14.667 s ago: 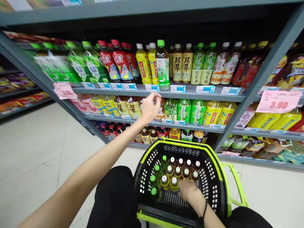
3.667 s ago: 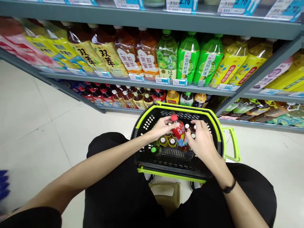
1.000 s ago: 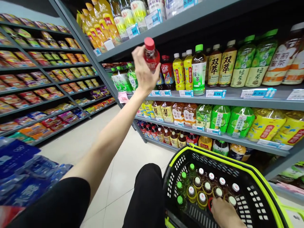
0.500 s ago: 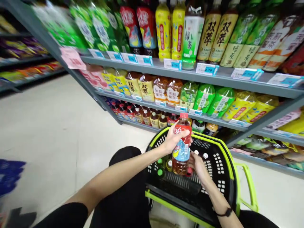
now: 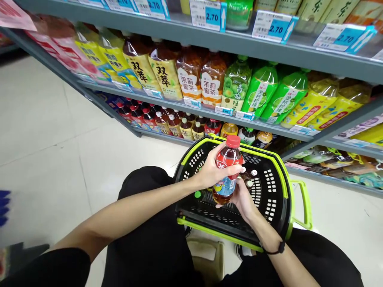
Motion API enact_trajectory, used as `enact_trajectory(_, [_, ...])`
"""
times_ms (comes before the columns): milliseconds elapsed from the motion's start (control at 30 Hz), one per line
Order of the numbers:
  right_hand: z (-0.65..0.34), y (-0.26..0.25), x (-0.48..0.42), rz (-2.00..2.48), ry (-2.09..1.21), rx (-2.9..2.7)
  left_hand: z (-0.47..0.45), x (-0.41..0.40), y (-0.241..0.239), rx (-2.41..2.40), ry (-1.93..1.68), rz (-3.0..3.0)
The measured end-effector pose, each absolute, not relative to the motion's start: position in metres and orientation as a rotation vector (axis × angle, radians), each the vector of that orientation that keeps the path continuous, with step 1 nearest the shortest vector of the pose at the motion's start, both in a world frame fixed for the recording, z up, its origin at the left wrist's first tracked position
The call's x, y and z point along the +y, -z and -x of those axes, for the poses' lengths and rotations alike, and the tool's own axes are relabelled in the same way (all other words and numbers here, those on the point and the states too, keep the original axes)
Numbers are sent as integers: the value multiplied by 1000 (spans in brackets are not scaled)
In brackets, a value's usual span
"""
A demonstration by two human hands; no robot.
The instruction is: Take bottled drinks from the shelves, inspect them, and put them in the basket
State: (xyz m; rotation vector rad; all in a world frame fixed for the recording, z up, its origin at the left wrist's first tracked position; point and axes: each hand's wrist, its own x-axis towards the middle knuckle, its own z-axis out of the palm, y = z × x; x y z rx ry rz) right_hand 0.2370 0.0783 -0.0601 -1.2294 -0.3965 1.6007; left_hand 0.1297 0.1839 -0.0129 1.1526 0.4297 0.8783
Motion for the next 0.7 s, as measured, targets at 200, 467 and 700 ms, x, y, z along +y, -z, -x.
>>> enact_trajectory(200, [-234, 79, 70, 1346, -1576, -445, -124, 180, 11, 279, -809, -1418])
enact_trajectory(467, [-232, 87, 67, 1317, -1557, -517, -124, 171, 15, 282, -868, -1669])
enact_trajectory(700, [-234, 84, 66, 1267, -1593, -439, -128, 164, 15, 351, -915, -1703])
